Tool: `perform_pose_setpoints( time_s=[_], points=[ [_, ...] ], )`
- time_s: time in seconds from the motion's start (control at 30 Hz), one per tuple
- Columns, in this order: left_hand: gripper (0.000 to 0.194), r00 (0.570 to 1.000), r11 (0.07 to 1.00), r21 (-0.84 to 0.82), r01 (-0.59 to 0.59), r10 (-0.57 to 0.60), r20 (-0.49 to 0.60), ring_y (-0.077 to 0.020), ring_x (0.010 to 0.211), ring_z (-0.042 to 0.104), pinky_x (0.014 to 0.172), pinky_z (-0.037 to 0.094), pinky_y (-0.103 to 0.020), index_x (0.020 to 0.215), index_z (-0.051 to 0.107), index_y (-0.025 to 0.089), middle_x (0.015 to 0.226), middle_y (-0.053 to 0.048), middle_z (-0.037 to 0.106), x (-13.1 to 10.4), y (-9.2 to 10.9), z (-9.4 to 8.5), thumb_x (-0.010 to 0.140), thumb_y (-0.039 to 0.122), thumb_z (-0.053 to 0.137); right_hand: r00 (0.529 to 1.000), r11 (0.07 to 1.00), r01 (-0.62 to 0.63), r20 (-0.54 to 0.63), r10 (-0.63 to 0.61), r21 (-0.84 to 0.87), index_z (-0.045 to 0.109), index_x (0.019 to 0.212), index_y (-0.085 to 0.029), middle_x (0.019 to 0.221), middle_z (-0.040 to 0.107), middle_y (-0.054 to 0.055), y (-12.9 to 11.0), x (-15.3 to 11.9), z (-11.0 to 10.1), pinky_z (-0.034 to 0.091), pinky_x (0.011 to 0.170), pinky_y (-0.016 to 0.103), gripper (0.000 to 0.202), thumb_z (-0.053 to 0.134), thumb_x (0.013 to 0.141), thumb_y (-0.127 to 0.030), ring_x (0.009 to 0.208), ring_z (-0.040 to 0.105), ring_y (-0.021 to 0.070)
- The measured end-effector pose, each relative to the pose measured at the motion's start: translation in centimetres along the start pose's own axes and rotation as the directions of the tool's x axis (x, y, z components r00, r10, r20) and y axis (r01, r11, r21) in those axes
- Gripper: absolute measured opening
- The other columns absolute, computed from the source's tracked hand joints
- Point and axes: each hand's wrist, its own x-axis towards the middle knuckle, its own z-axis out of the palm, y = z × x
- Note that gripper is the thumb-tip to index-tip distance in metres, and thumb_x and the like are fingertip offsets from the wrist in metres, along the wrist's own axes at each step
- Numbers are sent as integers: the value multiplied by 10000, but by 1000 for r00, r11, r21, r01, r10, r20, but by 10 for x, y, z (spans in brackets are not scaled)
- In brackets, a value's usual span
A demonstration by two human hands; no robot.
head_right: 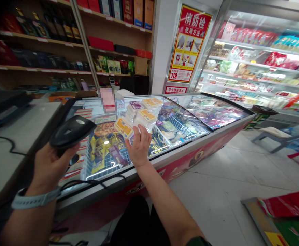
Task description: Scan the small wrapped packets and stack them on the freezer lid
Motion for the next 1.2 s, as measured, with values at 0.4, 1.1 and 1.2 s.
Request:
perform_pose_setpoints(
  time_s=[0.4,1.1,1.2],
  points=[
    [447,946,995,-50,-89,101,309,-239,1093,660,998,530,-382,1213,655,164,1185,-80,697,-4,4,-2,811,344,733,1000,1000,2,15,-2,11,534,1340,-171,1329,606,184,1,-1,4,421,1089,454,445,545,986,-442,1299,542,280],
    [493,936,998,7,-61,55,347,-263,1086,643,1006,515,-403,1231,623,165,1182,-96,680,-6,0,0,801,387,717,998,1000,-6,67,5,23,551,1347,-165,1360,588,181,-2,-1,1,394,1112,446,469,520,1002,-483,1323,517,279],
    [445,930,995,23,-98,83,358,-250,1049,639,968,519,-380,1204,636,168,1138,-83,680,-5,3,0,820,383,697,999,1000,2,47,-2,17,557,1336,-166,1355,594,183,-2,-1,2,397,1110,439,447,512,1007,-466,1314,528,274]
  ],
)
